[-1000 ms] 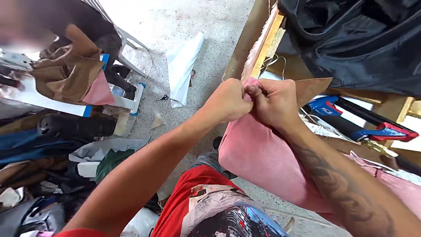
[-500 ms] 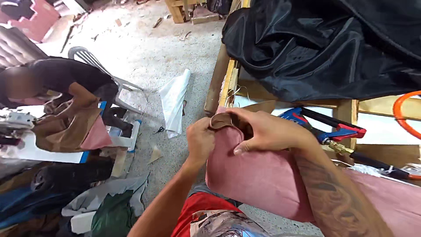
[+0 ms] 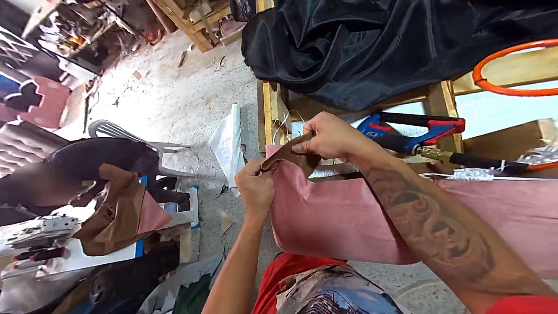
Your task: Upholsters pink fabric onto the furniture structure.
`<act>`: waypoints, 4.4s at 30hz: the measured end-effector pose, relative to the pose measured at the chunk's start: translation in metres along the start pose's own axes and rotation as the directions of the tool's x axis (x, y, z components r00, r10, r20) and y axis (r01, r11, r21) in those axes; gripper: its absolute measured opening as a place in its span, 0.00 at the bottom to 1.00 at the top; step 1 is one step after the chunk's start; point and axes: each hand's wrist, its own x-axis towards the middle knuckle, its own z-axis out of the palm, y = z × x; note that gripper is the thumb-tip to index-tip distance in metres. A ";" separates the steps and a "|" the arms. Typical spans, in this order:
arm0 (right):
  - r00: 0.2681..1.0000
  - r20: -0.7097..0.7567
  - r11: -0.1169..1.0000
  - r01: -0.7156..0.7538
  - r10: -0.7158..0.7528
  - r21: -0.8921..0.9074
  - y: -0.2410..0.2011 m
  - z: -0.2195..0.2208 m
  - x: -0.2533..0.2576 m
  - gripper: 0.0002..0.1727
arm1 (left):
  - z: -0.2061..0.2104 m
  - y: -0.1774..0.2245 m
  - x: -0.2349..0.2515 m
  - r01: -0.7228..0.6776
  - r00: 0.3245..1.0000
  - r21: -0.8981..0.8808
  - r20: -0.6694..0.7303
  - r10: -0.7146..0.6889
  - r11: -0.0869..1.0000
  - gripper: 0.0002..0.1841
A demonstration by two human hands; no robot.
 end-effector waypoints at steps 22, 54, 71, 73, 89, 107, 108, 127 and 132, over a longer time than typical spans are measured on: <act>0.762 -0.540 0.495 -0.645 0.357 -0.582 0.056 -0.047 0.004 0.22 | -0.019 -0.031 0.051 0.172 0.851 -0.188 0.523 -0.049 0.967 0.05; 0.795 -0.501 0.752 -0.552 0.343 -0.361 -0.141 0.111 -0.071 0.20 | -0.010 -0.072 0.093 0.013 0.725 -0.356 0.647 0.236 0.935 0.08; 0.994 -0.035 0.417 0.010 -0.099 -0.909 0.139 -0.129 -0.040 0.35 | 0.083 0.193 -0.015 -0.340 0.343 0.209 0.935 -0.085 0.917 0.34; 0.965 -0.126 0.531 0.014 -0.228 -0.848 0.133 -0.130 -0.073 0.11 | 0.099 0.219 -0.012 -0.333 0.297 0.311 0.931 -0.214 0.890 0.28; 0.909 0.254 0.765 0.416 -0.331 -0.492 0.114 -0.141 -0.122 0.06 | 0.150 0.157 -0.059 -0.556 0.780 -0.052 0.312 0.543 0.829 0.18; 0.999 0.039 0.585 -0.012 -0.034 0.811 0.142 -0.133 -0.140 0.15 | 0.108 0.168 0.024 -0.195 0.593 0.264 0.799 -0.101 0.945 0.08; 0.998 0.050 0.611 -0.010 -0.048 0.791 0.142 -0.132 -0.139 0.17 | 0.104 0.163 0.035 -0.170 0.571 0.188 0.819 -0.059 0.967 0.08; 0.830 -0.329 0.553 0.030 0.450 0.833 0.162 -0.169 -0.124 0.36 | 0.330 0.251 0.112 -0.595 0.357 -0.241 0.775 0.521 0.767 0.14; 0.791 -0.611 0.992 -0.081 0.008 -0.092 0.163 -0.187 -0.141 0.18 | 0.295 0.204 0.115 -0.759 0.329 -0.040 0.837 0.437 0.650 0.17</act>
